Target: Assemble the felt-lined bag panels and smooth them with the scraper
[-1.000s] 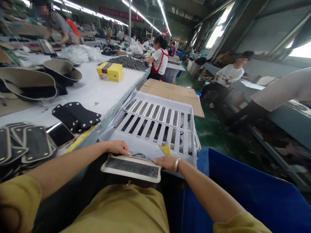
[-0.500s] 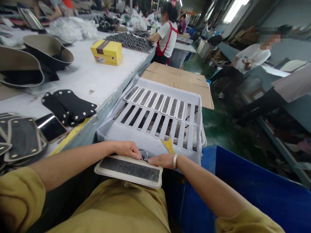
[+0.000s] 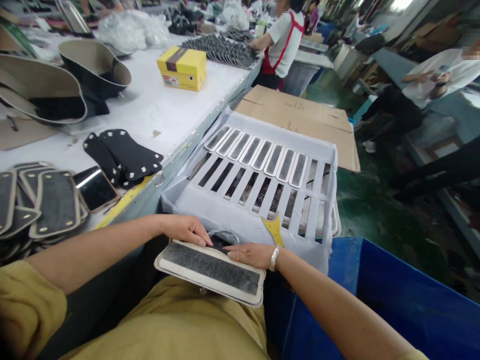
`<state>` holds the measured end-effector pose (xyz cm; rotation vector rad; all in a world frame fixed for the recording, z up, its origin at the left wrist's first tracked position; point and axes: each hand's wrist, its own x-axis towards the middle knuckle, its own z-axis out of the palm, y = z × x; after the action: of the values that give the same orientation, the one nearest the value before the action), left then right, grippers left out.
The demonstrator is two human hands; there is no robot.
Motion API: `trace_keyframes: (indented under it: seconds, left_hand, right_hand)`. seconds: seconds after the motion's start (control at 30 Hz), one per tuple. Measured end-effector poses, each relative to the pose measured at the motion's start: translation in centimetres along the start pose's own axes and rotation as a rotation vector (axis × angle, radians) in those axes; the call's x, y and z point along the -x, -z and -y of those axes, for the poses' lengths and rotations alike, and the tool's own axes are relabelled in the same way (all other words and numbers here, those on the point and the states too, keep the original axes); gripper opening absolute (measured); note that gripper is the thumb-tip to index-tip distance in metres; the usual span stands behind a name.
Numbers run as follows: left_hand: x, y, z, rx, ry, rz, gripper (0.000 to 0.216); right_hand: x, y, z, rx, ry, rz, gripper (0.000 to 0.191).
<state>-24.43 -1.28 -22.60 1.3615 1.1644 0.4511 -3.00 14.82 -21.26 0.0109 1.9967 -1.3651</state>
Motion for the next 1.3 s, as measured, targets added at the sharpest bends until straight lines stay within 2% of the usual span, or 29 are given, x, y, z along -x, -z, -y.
trace_keyframes:
  seconds: [0.33,0.57,0.77,0.87,1.0,1.2,1.3]
  left_hand:
    - [1.6,0.4,1.4,0.069,-0.020,-0.037,0.035]
    - [2.7,0.8,2.2,0.090,0.018,-0.073,0.034]
    - [4.4,0.9,2.0,0.066,0.059,-0.092,0.032]
    - [4.6,0.8,1.7,0.034,0.084,-0.090,0.032]
    - [4.4,0.7,1.4,-0.033,0.082,-0.123,0.028]
    - [4.3,0.8,0.7,-0.118,0.140,-0.147,0.029]
    - [4.1,1.0,-0.2,-0.202,0.171,-0.140,0.029]
  right_hand:
    - [-3.5,-0.2,2.2,0.060,0.092,-0.044,0.058]
    - [-6.6,0.4,3.6,0.118,0.050,0.026,0.067]
    - [-10.5,0.5,3.9,0.087,0.101,0.077,0.070]
    - [-11.5,0.3,3.7,0.067,0.111,0.063,0.069]
    - [-9.7,0.3,3.1,0.053,0.081,0.042,0.070]
    - [-4.0,0.4,1.5,-0.008,0.053,0.087,0.068]
    - [-1.4,0.2,0.5,-0.058,-0.024,0.034,0.066]
